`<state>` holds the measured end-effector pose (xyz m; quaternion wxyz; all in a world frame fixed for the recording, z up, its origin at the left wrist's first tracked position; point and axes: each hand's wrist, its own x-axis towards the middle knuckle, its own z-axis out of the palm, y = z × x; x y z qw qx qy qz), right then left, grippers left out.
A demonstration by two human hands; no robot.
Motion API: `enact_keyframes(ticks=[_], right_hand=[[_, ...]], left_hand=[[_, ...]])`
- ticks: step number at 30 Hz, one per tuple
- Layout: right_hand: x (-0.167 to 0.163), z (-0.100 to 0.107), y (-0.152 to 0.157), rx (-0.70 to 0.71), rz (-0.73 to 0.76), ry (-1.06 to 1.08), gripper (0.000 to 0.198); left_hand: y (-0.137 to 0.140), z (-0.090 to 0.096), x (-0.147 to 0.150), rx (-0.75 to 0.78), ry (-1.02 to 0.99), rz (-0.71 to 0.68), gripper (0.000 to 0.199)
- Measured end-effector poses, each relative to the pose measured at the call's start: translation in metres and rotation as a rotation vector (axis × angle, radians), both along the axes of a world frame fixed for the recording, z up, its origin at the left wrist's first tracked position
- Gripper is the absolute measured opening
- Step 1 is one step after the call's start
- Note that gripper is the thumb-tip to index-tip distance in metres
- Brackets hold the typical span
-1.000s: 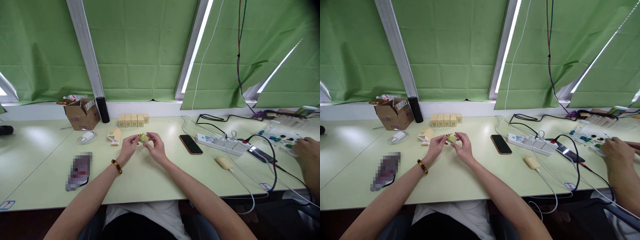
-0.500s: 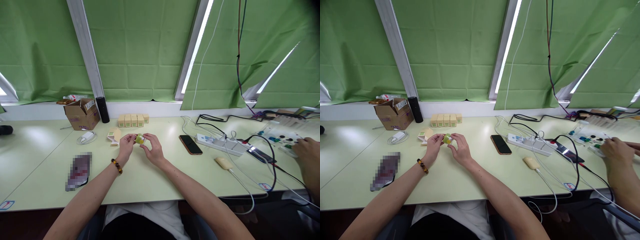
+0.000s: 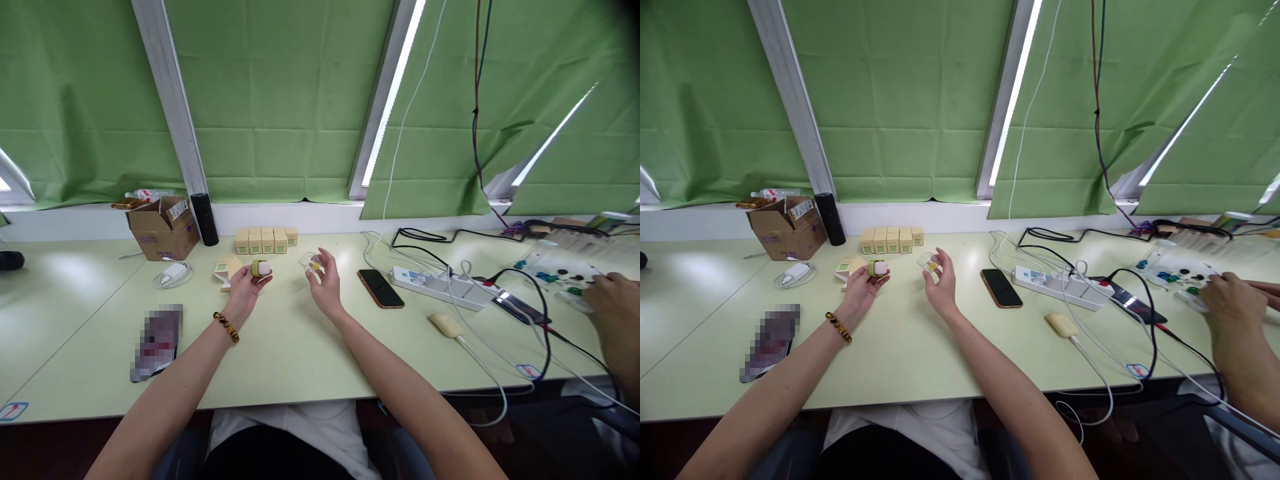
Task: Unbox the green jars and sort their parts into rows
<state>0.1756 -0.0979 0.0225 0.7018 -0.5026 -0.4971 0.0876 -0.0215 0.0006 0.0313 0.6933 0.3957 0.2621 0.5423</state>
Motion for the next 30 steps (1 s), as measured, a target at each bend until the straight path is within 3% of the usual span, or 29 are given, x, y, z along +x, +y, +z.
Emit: enact_keyframes(ticks=[3, 7, 13, 22, 30], right_hand=[[0.023, -0.010, 0.011, -0.079, -0.075, 0.011, 0.047], [0.046, -0.023, 0.023, -0.187, -0.225, -0.044, 0.047], [0.056, -0.037, 0.027, -0.359, -0.354, -0.269, 0.031], [0.056, -0.031, 0.023, -0.625, -0.455, -0.390, 0.029], [0.052, -0.026, 0.021, -0.633, -0.472, -0.419, 0.039]], left_hand=[[-0.004, 0.002, 0.001, -0.023, -0.024, -0.013, 0.006], [-0.008, 0.005, 0.001, -0.067, -0.046, -0.020, 0.005], [-0.011, 0.007, 0.002, -0.057, -0.040, -0.030, 0.005], [-0.014, 0.008, 0.004, -0.075, -0.046, -0.039, 0.010], [-0.014, 0.008, 0.003, -0.079, -0.053, -0.052, 0.012]])
